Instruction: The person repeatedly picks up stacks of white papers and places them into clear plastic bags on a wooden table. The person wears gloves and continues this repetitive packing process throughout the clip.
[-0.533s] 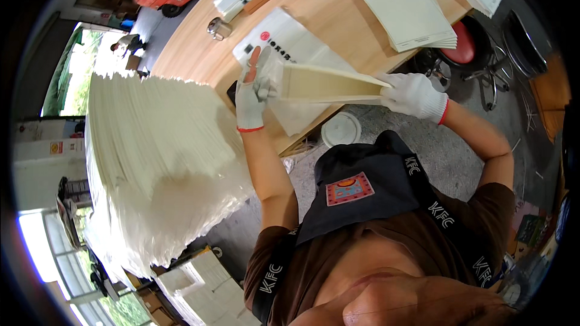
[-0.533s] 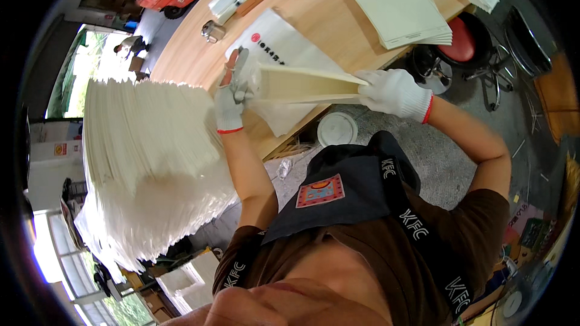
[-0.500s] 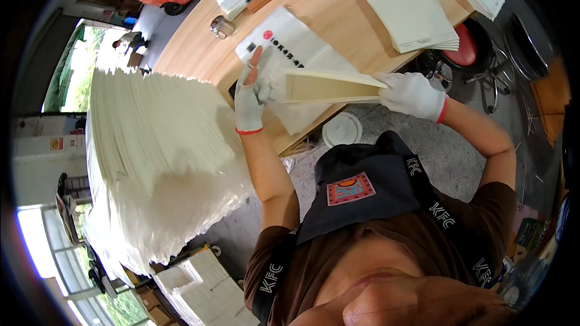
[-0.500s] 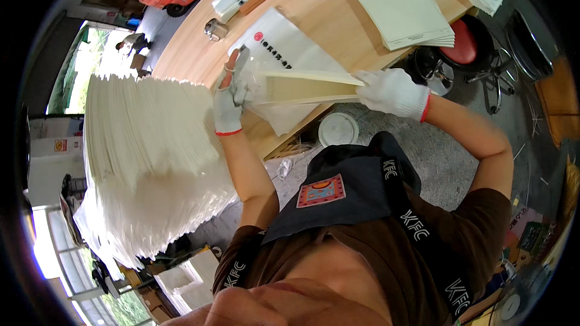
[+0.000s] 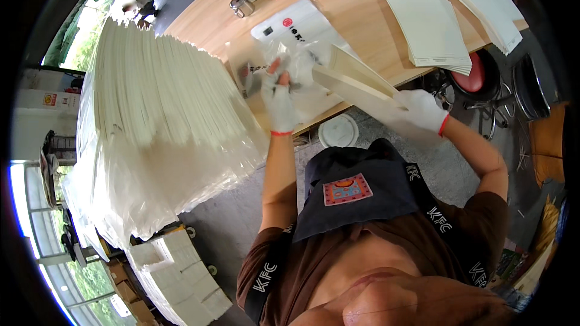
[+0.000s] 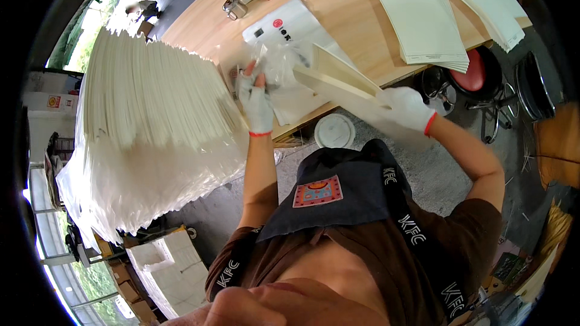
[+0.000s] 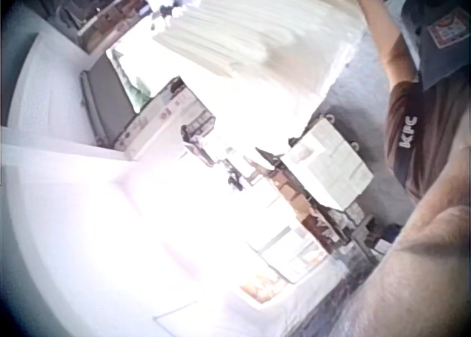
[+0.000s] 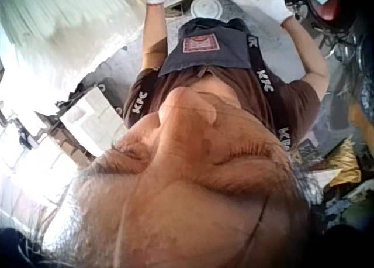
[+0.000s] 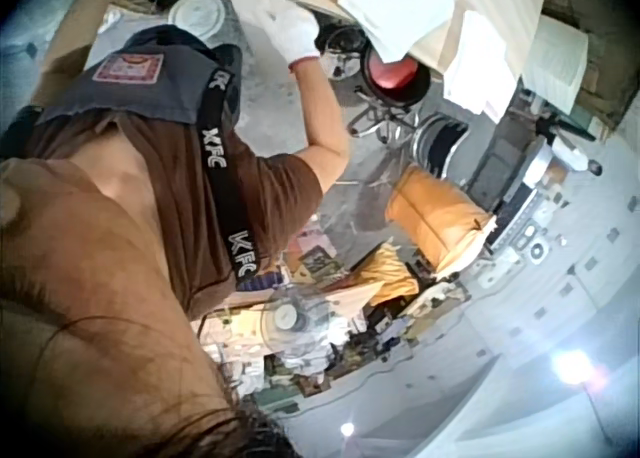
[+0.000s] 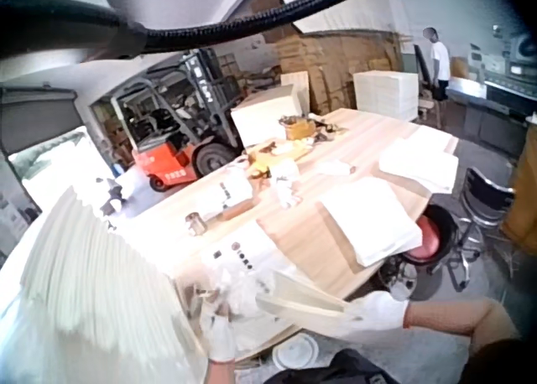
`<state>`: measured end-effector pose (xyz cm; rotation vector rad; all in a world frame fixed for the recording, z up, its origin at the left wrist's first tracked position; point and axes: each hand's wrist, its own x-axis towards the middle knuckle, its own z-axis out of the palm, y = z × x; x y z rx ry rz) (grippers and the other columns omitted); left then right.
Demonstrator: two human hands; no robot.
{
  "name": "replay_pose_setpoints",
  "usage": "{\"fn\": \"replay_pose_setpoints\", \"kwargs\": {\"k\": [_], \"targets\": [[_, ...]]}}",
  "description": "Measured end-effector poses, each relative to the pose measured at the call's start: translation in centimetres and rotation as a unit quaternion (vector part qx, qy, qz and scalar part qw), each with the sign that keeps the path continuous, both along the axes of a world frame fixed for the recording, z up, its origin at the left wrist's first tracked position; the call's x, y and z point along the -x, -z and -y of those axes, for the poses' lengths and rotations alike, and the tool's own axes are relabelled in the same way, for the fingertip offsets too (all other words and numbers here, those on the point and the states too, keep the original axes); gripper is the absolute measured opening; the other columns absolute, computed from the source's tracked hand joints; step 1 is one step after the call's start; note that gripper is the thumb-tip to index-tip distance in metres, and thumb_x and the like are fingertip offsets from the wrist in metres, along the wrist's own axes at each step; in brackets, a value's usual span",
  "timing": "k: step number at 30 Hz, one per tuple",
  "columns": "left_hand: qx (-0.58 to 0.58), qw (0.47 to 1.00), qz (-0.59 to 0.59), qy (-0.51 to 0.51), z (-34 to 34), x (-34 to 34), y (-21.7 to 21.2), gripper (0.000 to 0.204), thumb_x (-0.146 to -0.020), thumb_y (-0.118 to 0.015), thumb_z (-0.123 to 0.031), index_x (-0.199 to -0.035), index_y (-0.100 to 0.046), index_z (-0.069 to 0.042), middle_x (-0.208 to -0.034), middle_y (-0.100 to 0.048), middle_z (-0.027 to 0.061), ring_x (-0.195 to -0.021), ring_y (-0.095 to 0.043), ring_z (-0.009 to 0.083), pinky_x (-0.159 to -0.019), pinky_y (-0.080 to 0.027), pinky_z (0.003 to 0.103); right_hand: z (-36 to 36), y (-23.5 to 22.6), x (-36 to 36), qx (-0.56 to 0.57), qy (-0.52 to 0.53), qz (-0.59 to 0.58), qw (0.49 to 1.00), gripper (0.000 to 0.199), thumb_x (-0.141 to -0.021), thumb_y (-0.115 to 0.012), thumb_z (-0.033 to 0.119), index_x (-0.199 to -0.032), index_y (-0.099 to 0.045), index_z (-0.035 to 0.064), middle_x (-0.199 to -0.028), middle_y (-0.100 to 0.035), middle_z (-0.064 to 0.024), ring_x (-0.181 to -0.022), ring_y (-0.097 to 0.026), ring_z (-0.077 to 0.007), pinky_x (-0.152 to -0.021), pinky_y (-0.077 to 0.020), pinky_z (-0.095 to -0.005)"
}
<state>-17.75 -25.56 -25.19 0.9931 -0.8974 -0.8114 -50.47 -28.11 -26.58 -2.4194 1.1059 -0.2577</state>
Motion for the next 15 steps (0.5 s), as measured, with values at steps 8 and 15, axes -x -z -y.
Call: {"fn": "replay_pose_setpoints", "kwargs": {"k": [8,15], "targets": [[-0.086,0.989,0.098,0.072,1.7,-0.8,-4.8,0.036,-0.088,-0.053,-0.008,-0.124,-0.052,-0.004,-0.115,-0.062,0.0057,-0.060,-0.050,-0.0001,-0.050,-0.040,0.016,-2.8,-1.9,-1.6,0.155,-0.037,0.052,0.986,0.015,-0.080,-0.056,0.023,-0.082,-0.056,0.0080,-0.099,-0.059,-0.0156,-0.074,-0.061,-0.0338,-0.057,-0.0493,-0.0407],[-0.065,0.831,0.512,0.207,-4.2,6.4,-1.1,0.032,-0.077,-0.050,0.003,-0.105,-0.064,-0.006,-0.094,-0.068,0.0093,-0.068,-0.063,0.0245,-0.059,-0.049,0.033,1.6,-2.1,-5.9,0.039,-0.059,-0.014,0.997,0.023,-0.085,-0.051,0.025,-0.097,-0.059,0.0074,-0.089,-0.062,-0.0186,-0.073,-0.063,-0.0321,-0.062,-0.0492,-0.0431]]}}
